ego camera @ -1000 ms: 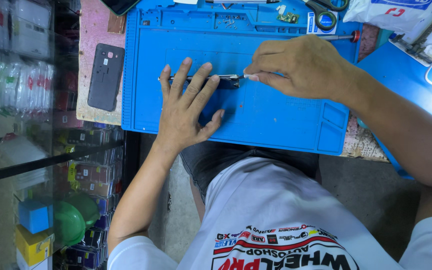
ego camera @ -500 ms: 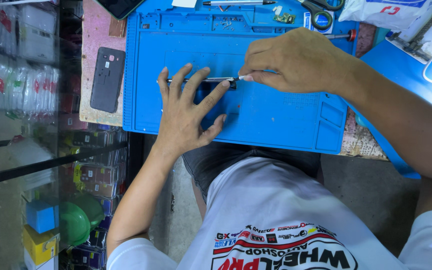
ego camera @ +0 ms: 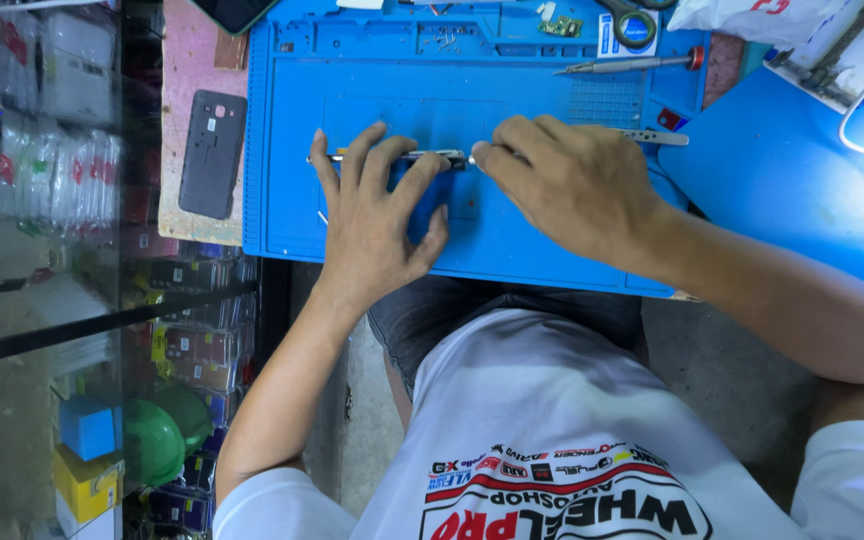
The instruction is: The person removes screws from a mobile phone using a screwdriver and pries the internal frame from the screen assembly with a tool. They then separate the motherboard and internal components from the chassis by hand and with tweezers.
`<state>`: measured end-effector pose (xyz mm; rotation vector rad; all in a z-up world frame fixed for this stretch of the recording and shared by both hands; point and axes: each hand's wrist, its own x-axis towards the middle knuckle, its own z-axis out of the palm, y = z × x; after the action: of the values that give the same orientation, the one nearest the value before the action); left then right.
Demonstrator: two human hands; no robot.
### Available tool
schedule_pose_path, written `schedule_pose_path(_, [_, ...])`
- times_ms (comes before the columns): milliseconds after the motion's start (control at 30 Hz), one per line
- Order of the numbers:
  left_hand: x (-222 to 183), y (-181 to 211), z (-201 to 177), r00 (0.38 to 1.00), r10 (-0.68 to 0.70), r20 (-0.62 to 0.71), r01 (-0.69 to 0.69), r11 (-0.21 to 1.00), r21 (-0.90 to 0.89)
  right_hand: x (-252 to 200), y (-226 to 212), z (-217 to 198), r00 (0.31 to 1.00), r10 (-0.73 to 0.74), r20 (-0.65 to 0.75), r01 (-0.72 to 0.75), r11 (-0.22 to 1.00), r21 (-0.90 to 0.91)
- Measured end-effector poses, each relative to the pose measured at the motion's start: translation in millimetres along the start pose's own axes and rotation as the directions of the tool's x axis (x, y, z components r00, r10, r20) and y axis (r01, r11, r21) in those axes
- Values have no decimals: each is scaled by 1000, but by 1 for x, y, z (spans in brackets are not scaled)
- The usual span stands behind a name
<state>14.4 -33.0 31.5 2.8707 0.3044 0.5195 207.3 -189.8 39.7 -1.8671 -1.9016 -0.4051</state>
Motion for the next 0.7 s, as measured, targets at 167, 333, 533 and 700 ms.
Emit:
schedule_pose_path(167, [2, 2, 0, 1000, -20, 3, 20, 1000, 1, -8, -11, 9, 996, 29, -82, -32, 999, -44])
schedule_pose_path(333, [2, 3, 1, 999, -28, 14, 28, 1000, 10, -8, -14, 16, 994, 70, -80, -66, 997, 46])
schedule_pose_path(533, [-3, 5, 1, 999, -35, 35, 35, 999, 5, -5, -7, 25, 967, 160, 200, -203, 953, 223])
schedule_pose_path(700, [-1, 4, 0, 999, -28, 25, 28, 1000, -9, 1, 13, 31, 973, 134, 189, -211, 851, 481])
